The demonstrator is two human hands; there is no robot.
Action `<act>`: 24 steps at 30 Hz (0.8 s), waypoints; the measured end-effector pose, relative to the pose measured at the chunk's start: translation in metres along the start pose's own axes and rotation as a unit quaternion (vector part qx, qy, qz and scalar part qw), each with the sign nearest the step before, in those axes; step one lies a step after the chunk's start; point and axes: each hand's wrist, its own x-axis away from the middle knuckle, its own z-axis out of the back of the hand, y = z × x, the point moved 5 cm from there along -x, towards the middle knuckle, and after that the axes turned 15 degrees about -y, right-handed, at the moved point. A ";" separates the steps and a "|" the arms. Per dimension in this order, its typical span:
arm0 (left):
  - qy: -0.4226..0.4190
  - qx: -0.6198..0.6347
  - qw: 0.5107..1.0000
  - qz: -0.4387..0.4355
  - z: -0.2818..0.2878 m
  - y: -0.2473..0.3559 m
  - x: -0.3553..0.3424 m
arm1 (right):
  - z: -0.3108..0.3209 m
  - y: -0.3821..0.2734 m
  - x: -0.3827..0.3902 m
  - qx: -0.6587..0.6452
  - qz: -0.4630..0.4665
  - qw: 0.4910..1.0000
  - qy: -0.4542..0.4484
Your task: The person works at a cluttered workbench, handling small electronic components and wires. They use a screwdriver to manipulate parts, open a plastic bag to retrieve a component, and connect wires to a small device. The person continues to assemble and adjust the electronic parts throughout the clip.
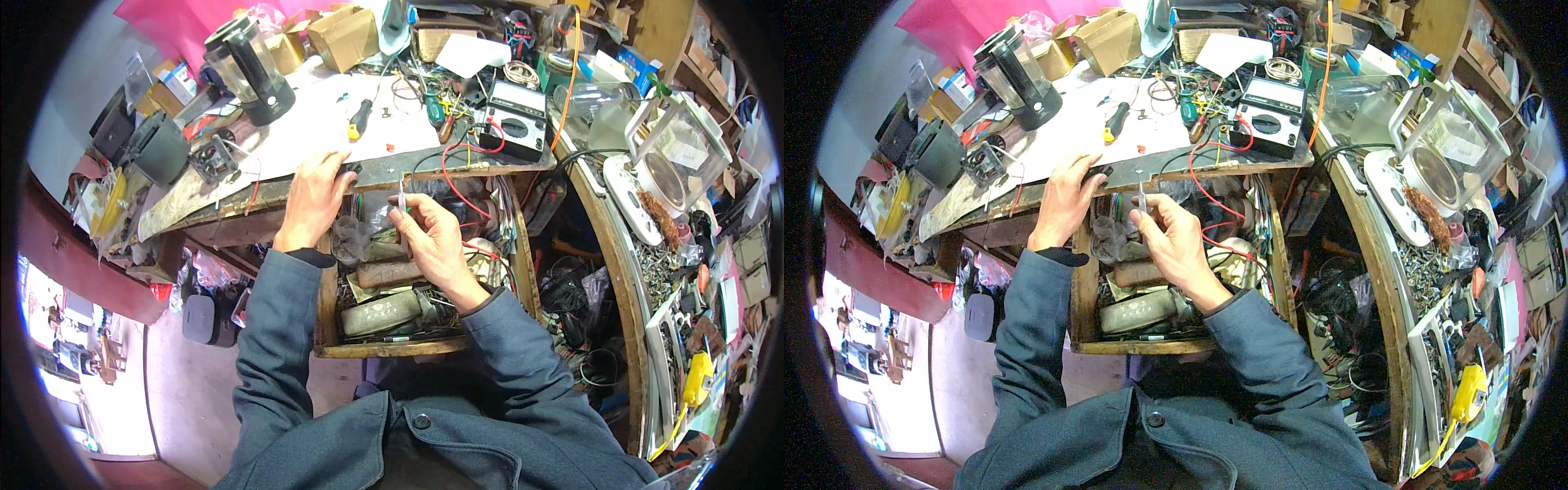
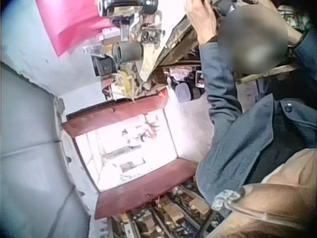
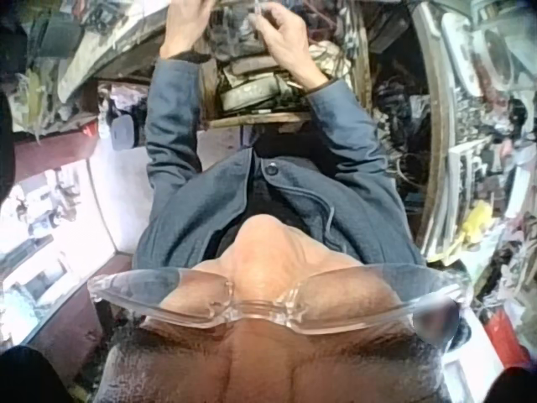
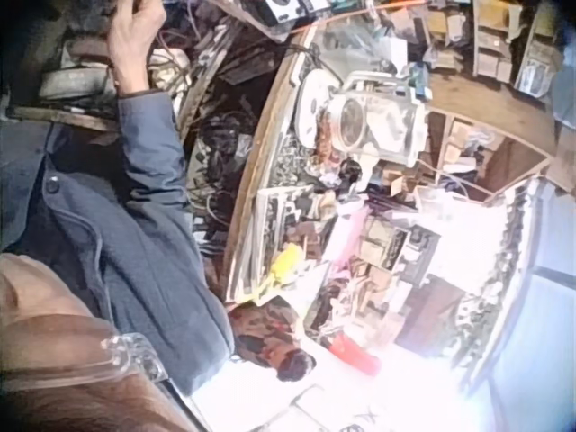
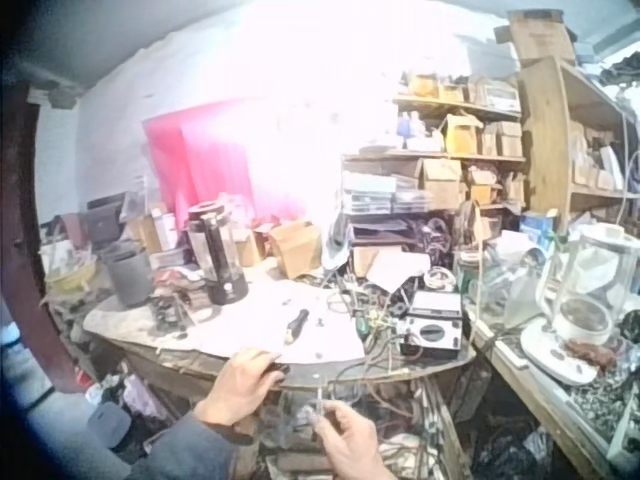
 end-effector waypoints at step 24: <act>-0.064 -0.187 0.966 -0.165 -0.023 0.046 -0.032 | 0.007 0.005 -0.003 -0.093 -0.009 0.996 0.003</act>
